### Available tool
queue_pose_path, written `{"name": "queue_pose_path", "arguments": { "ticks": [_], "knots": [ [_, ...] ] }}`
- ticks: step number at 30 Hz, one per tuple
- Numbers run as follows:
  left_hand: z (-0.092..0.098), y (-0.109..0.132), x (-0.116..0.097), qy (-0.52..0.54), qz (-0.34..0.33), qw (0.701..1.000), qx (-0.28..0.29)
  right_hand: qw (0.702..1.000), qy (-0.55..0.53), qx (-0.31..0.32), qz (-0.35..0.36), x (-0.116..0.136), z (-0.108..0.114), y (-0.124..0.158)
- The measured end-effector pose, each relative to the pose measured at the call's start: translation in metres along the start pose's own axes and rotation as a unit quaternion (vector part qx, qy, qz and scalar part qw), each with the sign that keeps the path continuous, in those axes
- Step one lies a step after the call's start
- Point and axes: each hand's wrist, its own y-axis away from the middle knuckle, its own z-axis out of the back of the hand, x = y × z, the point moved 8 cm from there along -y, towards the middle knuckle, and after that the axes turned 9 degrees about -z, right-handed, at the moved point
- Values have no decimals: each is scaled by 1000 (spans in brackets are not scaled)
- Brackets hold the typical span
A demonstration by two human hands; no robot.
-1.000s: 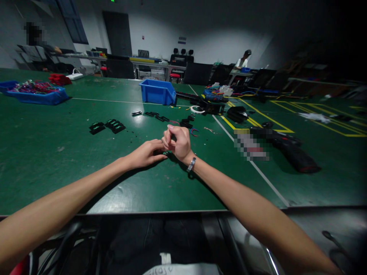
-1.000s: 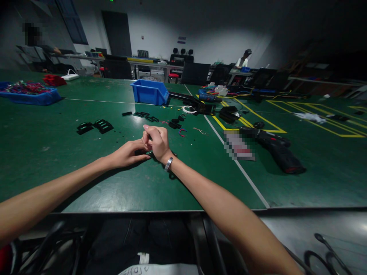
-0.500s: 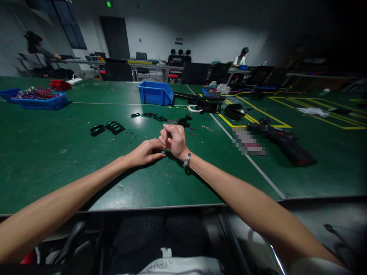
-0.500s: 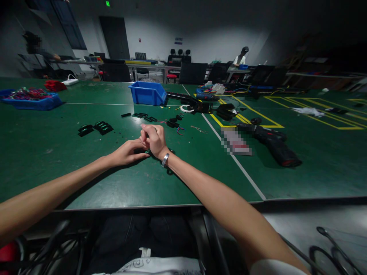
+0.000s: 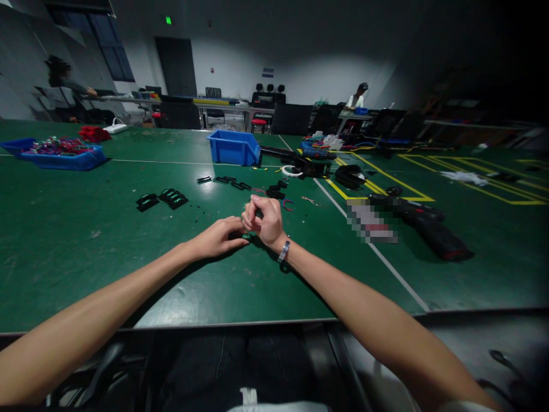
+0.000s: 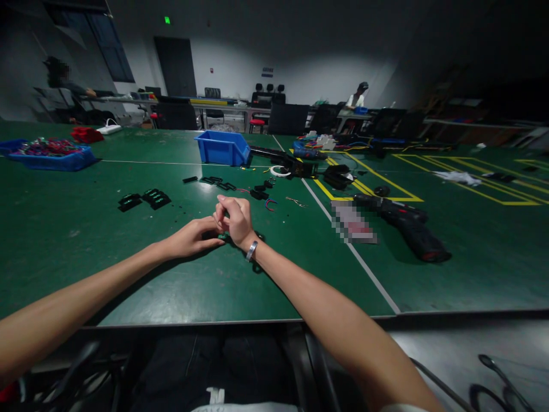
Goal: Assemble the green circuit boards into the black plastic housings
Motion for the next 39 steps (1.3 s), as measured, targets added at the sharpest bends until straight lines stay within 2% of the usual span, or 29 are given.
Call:
{"name": "queue_pose_path", "arguments": {
  "ticks": [9,18,31,39],
  "knots": [
    [0,0,-1,6,1,1000,-3,1000,14,-10,-1,-1,1,0],
    [0,1,-2,-27,3,1000,2,999,-42,0,-5,3,3,0],
    [0,2,-7,-36,-9,999,0,999,-6,-25,-28,1,4,2],
    [0,1,-9,-37,-12,999,3,1000,-12,8,-6,2,-1,4]
  ]
}}
